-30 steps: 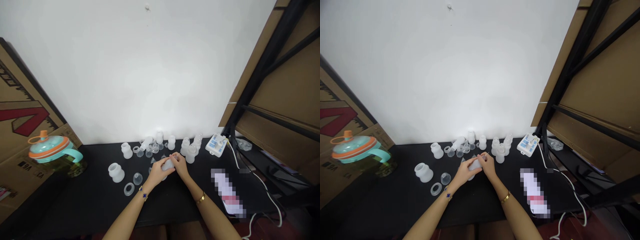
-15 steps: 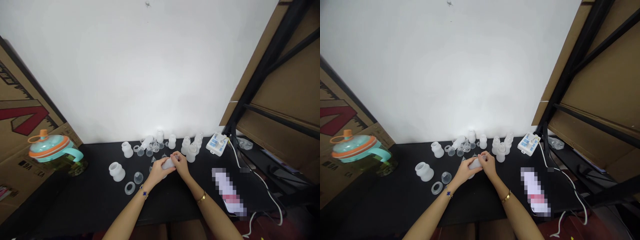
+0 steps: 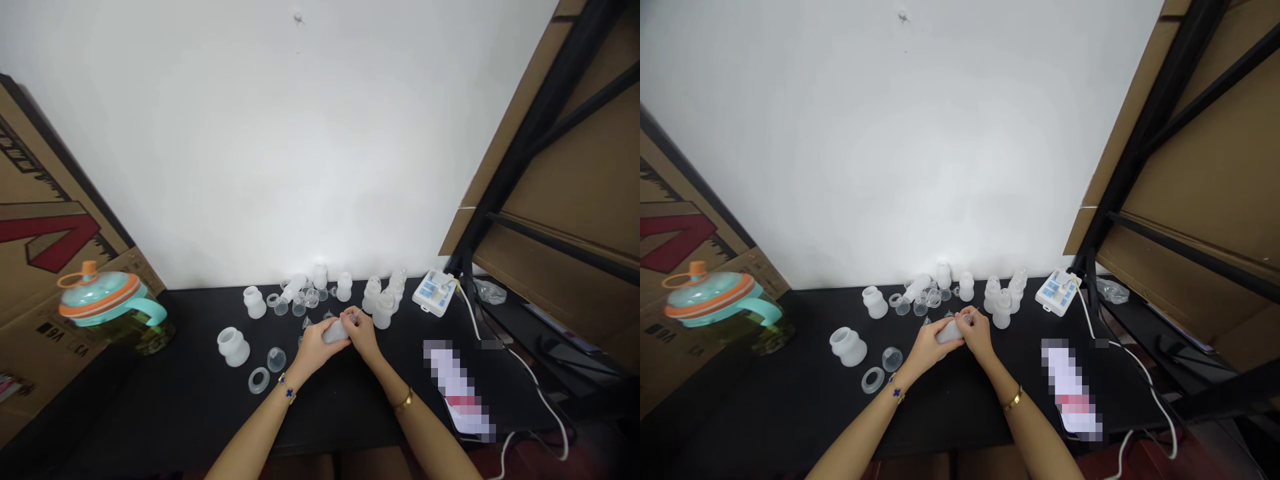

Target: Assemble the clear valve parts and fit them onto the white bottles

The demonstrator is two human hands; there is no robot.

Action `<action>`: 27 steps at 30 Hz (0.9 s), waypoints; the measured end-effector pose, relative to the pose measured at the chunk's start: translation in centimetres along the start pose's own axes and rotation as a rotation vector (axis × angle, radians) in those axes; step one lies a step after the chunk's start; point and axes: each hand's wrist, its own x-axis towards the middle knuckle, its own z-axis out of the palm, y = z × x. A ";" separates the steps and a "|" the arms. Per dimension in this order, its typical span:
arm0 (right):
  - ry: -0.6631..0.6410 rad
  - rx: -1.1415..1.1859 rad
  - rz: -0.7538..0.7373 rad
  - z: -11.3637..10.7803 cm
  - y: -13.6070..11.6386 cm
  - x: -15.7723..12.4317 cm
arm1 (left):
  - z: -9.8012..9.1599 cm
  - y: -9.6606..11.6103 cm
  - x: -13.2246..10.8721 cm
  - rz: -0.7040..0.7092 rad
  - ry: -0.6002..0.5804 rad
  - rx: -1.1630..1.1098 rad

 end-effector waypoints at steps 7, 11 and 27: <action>-0.005 -0.017 0.001 0.0 0.3 0.1 | 0.1 -0.1 0.0 0.000 0.022 0.022; -0.005 -0.030 0.008 0.1 0.4 0.1 | 0.0 0.1 -0.1 -0.013 0.021 0.037; 0.024 0.016 0.019 0.2 0.5 0.1 | 0.5 0.3 -0.1 -0.004 0.060 0.039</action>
